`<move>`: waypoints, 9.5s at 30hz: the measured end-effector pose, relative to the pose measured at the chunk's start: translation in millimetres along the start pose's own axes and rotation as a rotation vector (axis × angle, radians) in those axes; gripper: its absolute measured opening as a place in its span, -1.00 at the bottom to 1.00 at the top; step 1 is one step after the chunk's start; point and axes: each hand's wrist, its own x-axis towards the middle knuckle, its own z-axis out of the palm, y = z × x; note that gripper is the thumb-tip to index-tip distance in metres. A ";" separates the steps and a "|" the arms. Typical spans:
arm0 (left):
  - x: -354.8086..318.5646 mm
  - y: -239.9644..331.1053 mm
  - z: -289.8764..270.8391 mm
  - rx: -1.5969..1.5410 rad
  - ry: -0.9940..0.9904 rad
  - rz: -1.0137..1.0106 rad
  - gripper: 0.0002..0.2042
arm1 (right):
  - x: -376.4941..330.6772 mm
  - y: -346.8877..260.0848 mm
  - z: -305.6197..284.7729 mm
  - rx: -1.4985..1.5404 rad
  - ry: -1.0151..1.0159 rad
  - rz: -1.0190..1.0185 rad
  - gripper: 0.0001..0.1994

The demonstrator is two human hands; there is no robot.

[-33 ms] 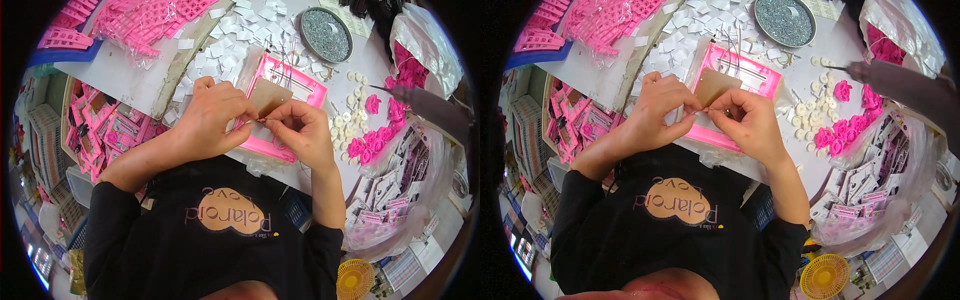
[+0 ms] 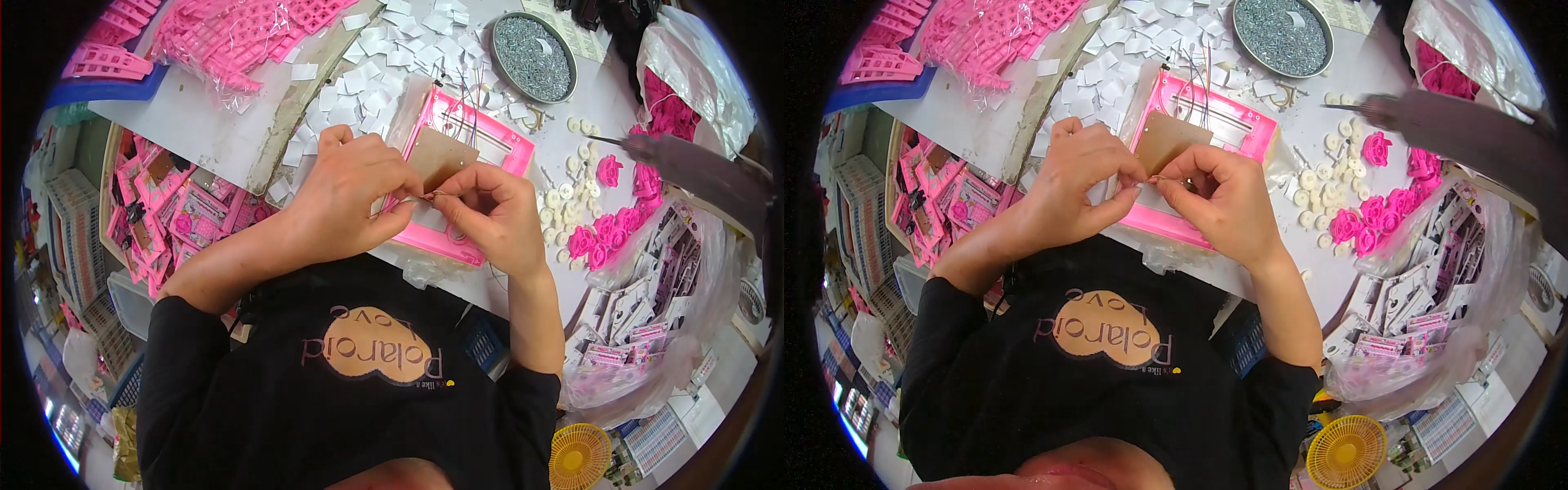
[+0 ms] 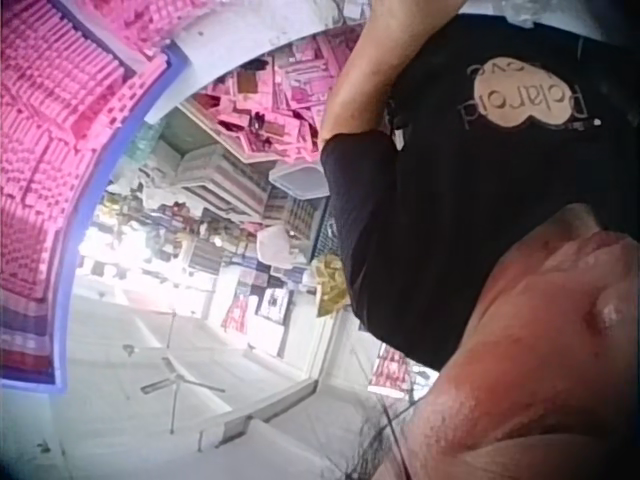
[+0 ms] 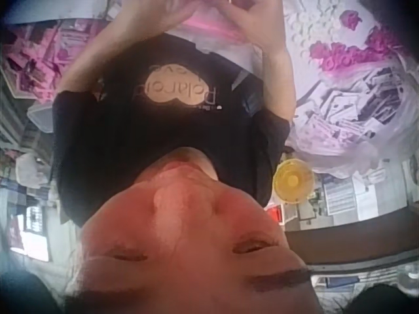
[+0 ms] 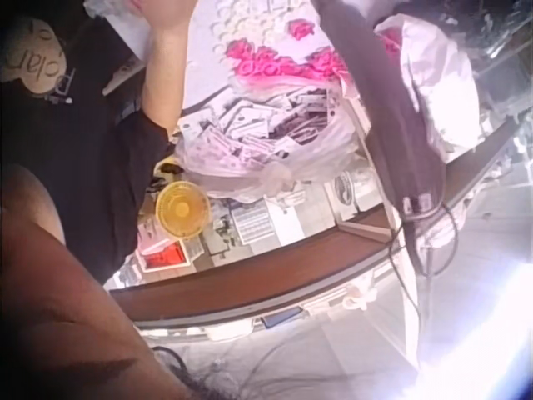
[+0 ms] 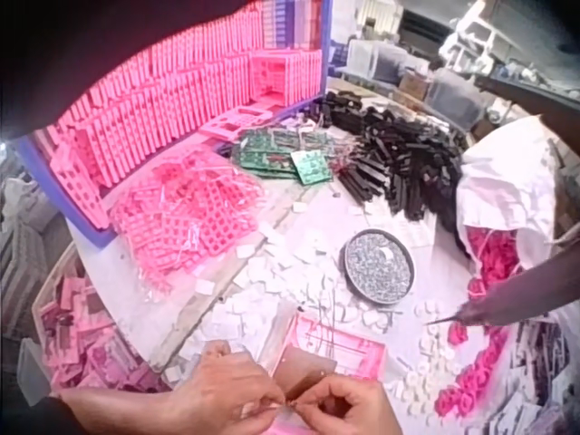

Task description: Assembling components and securing parts of a toy piggy bank using an electric screwdriver.

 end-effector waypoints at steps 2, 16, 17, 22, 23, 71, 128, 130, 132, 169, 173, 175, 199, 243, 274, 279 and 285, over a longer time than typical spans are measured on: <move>-0.4 -1.6 2.0 0.001 0.002 0.022 -0.84 | -0.2 -0.7 0.2 -0.038 0.004 0.028 -0.93; 3.5 -6.1 7.8 -0.052 -0.048 0.025 -0.86 | -0.6 -3.5 -0.5 -0.095 -0.028 0.018 -0.94; 3.5 -6.1 8.2 -0.080 -0.057 0.015 -0.86 | -0.3 -2.3 -1.5 -0.102 -0.040 0.014 -0.94; 5.3 -7.5 -0.9 -0.104 -0.091 -0.026 -0.85 | 0.9 2.4 -2.8 0.054 -0.035 0.017 -0.94; 5.7 -6.0 -3.2 -0.078 -0.087 -0.039 -0.85 | 1.2 1.1 -2.0 0.058 -0.031 0.023 -0.94; 8.5 -4.7 3.4 -0.091 -0.123 -0.009 -0.87 | 4.0 -3.6 -3.7 0.002 -0.067 0.064 -0.90; 11.9 -17.1 6.8 -0.200 -0.154 0.153 -0.84 | -29.2 3.4 41.2 -1.029 0.251 -0.703 -0.74; 7.2 -19.3 11.4 -0.156 -0.123 0.168 -0.84 | -26.1 3.4 44.1 -1.071 0.224 -0.676 -0.75; 4.8 -20.9 14.0 -0.131 -0.108 0.182 -0.83 | -21.0 8.9 45.8 -1.109 0.227 -0.716 -0.83; -9.2 -13.3 -17.0 -0.339 -0.106 -0.006 -0.75 | -45.3 0.1 18.8 -0.875 -0.005 -0.439 -0.71; -4.0 7.9 -2.3 -0.284 -0.049 0.008 -0.88 | -54.0 -3.6 13.6 -0.552 0.268 -0.531 -0.68; -4.2 9.9 9.1 -0.283 -0.040 0.062 -0.86 | -55.4 -2.0 20.5 -0.454 0.280 -0.509 -0.69; -33.6 24.3 29.5 0.195 -0.150 0.282 -0.53 | -83.8 23.4 0.7 -0.911 0.306 -0.541 -0.80; 80.1 -36.7 20.7 0.378 0.214 0.061 -0.82 | 42.4 2.6 -8.9 -0.462 0.522 -0.227 -0.82; 78.3 -20.7 36.0 0.188 0.171 0.063 -0.93 | 16.9 -11.9 -28.1 -1.117 0.281 -0.758 -0.80; 78.8 -21.1 32.1 0.157 0.149 0.024 -0.93 | 17.6 -4.0 -33.6 -0.938 0.233 -0.858 -0.83; 82.5 -20.0 28.8 0.169 0.082 0.093 -0.94 | 17.4 -6.1 -32.3 -1.137 0.266 -0.617 -0.88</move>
